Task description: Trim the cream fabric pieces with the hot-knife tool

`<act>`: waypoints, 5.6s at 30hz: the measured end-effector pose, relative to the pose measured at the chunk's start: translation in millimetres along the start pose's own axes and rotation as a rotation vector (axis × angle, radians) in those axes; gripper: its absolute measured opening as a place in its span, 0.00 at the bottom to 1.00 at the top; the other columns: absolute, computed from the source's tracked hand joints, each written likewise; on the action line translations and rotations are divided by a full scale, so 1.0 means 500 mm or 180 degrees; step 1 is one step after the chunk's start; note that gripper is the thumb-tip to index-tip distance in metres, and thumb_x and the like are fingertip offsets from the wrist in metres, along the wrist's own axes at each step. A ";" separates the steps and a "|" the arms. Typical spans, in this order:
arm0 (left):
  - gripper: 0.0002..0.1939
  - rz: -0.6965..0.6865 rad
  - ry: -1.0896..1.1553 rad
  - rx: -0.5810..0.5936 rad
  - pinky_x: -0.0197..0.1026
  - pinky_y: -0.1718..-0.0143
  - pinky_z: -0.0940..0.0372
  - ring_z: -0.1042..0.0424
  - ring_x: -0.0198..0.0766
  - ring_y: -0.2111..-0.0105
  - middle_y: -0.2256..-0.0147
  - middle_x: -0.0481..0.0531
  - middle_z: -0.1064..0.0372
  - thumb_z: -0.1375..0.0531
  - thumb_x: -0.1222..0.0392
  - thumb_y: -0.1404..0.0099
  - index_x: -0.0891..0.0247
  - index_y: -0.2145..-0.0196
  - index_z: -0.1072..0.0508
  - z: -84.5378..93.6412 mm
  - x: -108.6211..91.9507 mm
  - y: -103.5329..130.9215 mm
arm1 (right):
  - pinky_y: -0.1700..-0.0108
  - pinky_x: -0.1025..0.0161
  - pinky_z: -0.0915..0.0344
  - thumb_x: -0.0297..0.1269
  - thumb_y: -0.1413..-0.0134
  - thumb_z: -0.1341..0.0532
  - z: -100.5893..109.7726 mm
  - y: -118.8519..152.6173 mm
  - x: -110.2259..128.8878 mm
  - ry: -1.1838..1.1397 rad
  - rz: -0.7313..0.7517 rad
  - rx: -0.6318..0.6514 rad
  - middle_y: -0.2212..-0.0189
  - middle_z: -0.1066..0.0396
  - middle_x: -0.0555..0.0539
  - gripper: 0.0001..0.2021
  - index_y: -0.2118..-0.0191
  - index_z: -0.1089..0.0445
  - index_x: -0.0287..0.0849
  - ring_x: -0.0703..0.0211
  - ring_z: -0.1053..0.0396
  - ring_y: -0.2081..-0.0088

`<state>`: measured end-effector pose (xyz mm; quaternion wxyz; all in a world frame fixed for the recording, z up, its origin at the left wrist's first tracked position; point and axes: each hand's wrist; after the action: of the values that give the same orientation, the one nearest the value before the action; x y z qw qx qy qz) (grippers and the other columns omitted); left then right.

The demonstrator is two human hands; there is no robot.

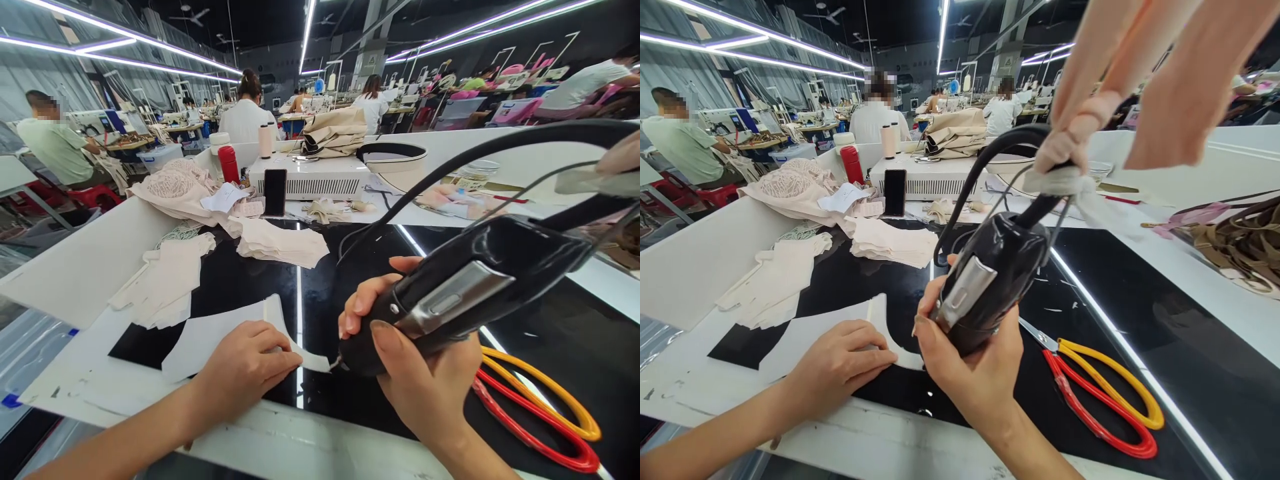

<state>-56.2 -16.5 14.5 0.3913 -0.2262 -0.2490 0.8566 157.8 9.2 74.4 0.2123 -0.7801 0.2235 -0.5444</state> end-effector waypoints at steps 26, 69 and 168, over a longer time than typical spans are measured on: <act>0.15 -0.0473 -0.0762 0.0388 0.41 0.64 0.30 0.26 0.38 0.66 0.65 0.50 0.24 0.45 0.76 0.19 0.63 0.60 0.23 -0.010 0.009 0.004 | 0.74 0.59 0.23 0.45 0.39 0.21 0.009 -0.006 0.012 0.0008 -0.0132 0.0128 0.68 0.23 0.52 0.20 0.46 0.24 0.55 0.56 0.25 0.74; 0.13 -0.0461 -0.0884 -0.0046 0.43 0.72 0.32 0.31 0.40 0.72 0.69 0.50 0.27 0.42 0.79 0.23 0.69 0.62 0.20 -0.018 -0.046 -0.006 | 0.73 0.62 0.23 0.43 0.41 0.20 -0.025 -0.021 -0.017 -0.0110 0.0011 -0.0037 0.69 0.23 0.56 0.22 0.46 0.26 0.53 0.60 0.25 0.74; 0.13 0.0767 0.0360 0.1875 0.53 0.35 0.26 0.22 0.51 0.39 0.44 0.57 0.21 0.28 0.68 0.26 0.61 0.49 0.24 0.051 0.023 -0.130 | 0.73 0.65 0.25 0.41 0.41 0.24 0.004 -0.059 -0.049 0.0009 0.0050 -0.0205 0.68 0.23 0.57 0.15 0.54 0.28 0.50 0.64 0.27 0.76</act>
<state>-41.4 23.0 71.1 0.3490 -0.1784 0.0603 0.9180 155.7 47.6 72.0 0.1910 -0.7840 0.2473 -0.5364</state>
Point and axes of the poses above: each hand's wrist, its own y-axis away from the middle knuckle, its own z-axis out of the back of the hand, x = y × z
